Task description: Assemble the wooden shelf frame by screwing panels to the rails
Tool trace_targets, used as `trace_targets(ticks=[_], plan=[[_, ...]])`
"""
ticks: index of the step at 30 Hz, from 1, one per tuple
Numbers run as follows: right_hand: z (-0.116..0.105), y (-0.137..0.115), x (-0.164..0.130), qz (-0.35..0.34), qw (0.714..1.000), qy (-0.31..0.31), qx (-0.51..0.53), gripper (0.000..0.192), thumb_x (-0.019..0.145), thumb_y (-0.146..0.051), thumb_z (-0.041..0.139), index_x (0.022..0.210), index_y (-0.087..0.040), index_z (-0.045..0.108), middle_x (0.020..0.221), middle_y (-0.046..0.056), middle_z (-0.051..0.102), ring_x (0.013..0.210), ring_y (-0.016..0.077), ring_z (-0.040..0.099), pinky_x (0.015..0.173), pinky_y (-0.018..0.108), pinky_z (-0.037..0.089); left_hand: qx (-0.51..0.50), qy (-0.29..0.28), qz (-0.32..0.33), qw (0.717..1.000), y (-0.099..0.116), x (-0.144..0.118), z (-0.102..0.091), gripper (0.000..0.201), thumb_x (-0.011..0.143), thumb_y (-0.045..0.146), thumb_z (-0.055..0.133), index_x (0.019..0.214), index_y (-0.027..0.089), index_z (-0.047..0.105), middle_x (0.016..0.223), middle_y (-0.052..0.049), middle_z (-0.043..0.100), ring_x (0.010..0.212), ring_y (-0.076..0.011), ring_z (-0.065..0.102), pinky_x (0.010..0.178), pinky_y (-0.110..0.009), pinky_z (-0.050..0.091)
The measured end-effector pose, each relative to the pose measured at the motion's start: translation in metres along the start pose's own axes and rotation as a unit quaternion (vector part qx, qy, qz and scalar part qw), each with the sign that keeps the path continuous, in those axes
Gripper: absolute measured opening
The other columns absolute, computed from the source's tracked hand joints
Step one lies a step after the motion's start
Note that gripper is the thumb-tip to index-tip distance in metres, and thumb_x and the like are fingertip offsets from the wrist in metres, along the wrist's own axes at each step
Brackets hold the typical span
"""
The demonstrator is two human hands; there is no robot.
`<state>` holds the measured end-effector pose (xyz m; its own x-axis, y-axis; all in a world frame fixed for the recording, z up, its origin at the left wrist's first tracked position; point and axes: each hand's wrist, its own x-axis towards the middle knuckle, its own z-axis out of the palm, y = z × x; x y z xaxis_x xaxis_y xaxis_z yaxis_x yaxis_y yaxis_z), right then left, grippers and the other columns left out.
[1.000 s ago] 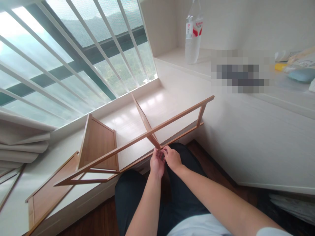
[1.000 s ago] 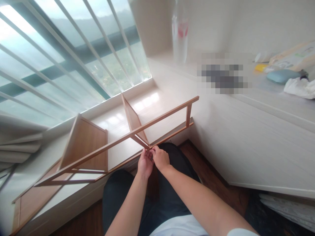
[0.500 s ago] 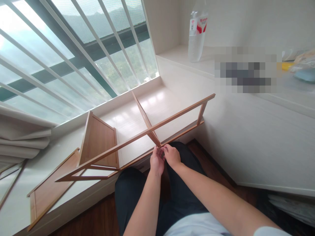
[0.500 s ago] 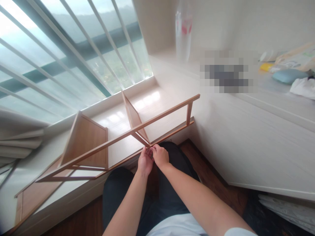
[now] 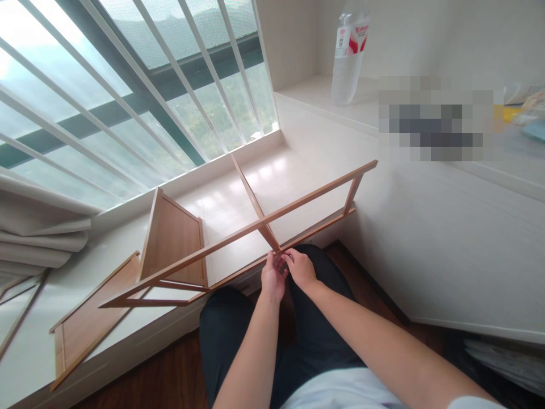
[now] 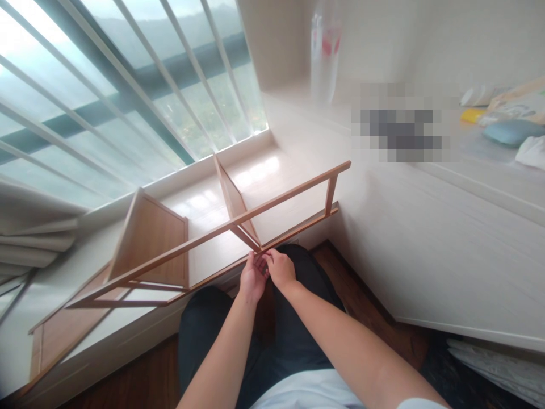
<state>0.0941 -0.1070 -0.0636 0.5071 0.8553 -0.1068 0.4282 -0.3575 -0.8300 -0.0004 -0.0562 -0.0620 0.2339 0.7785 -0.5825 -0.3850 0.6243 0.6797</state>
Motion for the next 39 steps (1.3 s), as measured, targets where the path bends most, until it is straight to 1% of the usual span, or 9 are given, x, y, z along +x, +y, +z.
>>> trace_targets(ticks=[3, 11, 18, 24, 27, 30, 35, 37, 39], plan=[[0.0, 0.0, -0.001, 0.003, 1.0, 0.006, -0.002, 0.022, 0.1, -0.033, 0.058, 0.108, -0.024, 0.076, 0.101, 0.005, 0.08, 0.092, 0.0213, 0.073, 0.078, 0.026, 0.047, 0.007, -0.003, -0.001, 1.0, 0.0, 0.0, 0.0, 0.039, 0.088, 0.054, 0.078, 0.095, 0.016, 0.075, 0.105, -0.009, 0.073, 0.086, -0.0181, 0.064, 0.061, -0.025, 0.041], [0.003, 0.001, 0.0, 0.006, 1.0, 0.017, -0.019, 0.021, 0.101, -0.034, 0.057, 0.106, -0.025, 0.074, 0.093, 0.004, 0.079, 0.085, 0.0204, 0.072, 0.073, 0.026, 0.045, 0.017, -0.014, -0.01, 1.0, -0.002, 0.003, -0.005, 0.042, 0.091, 0.059, 0.074, 0.096, 0.016, 0.077, 0.111, -0.009, 0.073, 0.089, -0.019, 0.063, 0.061, -0.025, 0.041], [0.004, 0.0, 0.0, -0.009, 0.999, 0.014, -0.044, 0.021, 0.101, -0.034, 0.056, 0.11, -0.024, 0.073, 0.094, 0.005, 0.079, 0.086, 0.0216, 0.073, 0.074, 0.026, 0.044, 0.017, -0.023, -0.008, 1.0, -0.006, 0.006, -0.01, 0.046, 0.086, 0.062, 0.078, 0.095, 0.016, 0.076, 0.107, -0.009, 0.072, 0.088, -0.0192, 0.062, 0.062, -0.025, 0.043], [0.003, 0.0, -0.001, -0.007, 0.999, 0.017, -0.047, 0.02, 0.101, -0.035, 0.056, 0.106, -0.024, 0.072, 0.088, 0.004, 0.078, 0.082, 0.0219, 0.072, 0.07, 0.026, 0.042, 0.035, -0.039, -0.018, 0.998, -0.007, 0.004, -0.016, 0.049, 0.092, 0.065, 0.068, 0.103, 0.018, 0.079, 0.12, -0.009, 0.07, 0.093, -0.0191, 0.062, 0.062, -0.024, 0.043], [0.004, 0.003, -0.001, -0.007, 0.999, 0.017, -0.046, 0.019, 0.1, -0.035, 0.057, 0.105, -0.024, 0.072, 0.086, 0.004, 0.077, 0.081, 0.0209, 0.071, 0.069, 0.026, 0.041, 0.051, -0.043, -0.024, 0.997, -0.007, -0.001, -0.026, 0.052, 0.091, 0.067, 0.068, 0.109, 0.02, 0.079, 0.128, -0.01, 0.069, 0.094, -0.0193, 0.061, 0.063, -0.024, 0.043], [0.006, 0.004, 0.0, -0.007, 0.999, 0.018, -0.048, 0.016, 0.099, -0.033, 0.059, 0.102, -0.024, 0.071, 0.081, 0.003, 0.075, 0.078, 0.02, 0.07, 0.067, 0.025, 0.04, 0.069, -0.038, -0.031, 0.996, -0.012, -0.007, -0.045, 0.054, 0.087, 0.068, 0.073, 0.112, 0.022, 0.08, 0.133, -0.01, 0.067, 0.093, -0.0192, 0.061, 0.063, -0.023, 0.043], [0.006, 0.004, -0.002, -0.009, 0.998, 0.023, -0.057, 0.013, 0.097, -0.029, 0.058, 0.102, -0.023, 0.069, 0.074, 0.001, 0.071, 0.072, 0.0191, 0.067, 0.065, 0.026, 0.037, 0.11, 0.011, -0.055, 0.992, -0.029, -0.014, -0.082, 0.055, 0.076, 0.065, 0.083, 0.107, 0.02, 0.081, 0.127, -0.014, 0.069, 0.084, -0.0184, 0.06, 0.06, -0.022, 0.04], [0.004, 0.004, -0.005, -0.01, 0.998, 0.023, -0.064, 0.012, 0.097, -0.027, 0.057, 0.102, -0.023, 0.067, 0.073, 0.0, 0.07, 0.072, 0.0188, 0.067, 0.065, 0.026, 0.037, 0.124, 0.026, -0.054, 0.991, -0.034, -0.014, -0.089, 0.055, 0.071, 0.064, 0.087, 0.103, 0.019, 0.081, 0.123, -0.015, 0.07, 0.08, -0.018, 0.059, 0.058, -0.022, 0.038], [0.004, 0.004, -0.008, -0.011, 0.997, 0.02, -0.075, 0.011, 0.097, -0.025, 0.056, 0.103, -0.022, 0.065, 0.075, 0.0, 0.07, 0.073, 0.0188, 0.067, 0.066, 0.026, 0.038, 0.129, 0.016, -0.038, 0.991, -0.036, -0.014, -0.088, 0.056, 0.067, 0.062, 0.09, 0.103, 0.019, 0.082, 0.118, -0.015, 0.071, 0.079, -0.0171, 0.059, 0.057, -0.021, 0.037]])
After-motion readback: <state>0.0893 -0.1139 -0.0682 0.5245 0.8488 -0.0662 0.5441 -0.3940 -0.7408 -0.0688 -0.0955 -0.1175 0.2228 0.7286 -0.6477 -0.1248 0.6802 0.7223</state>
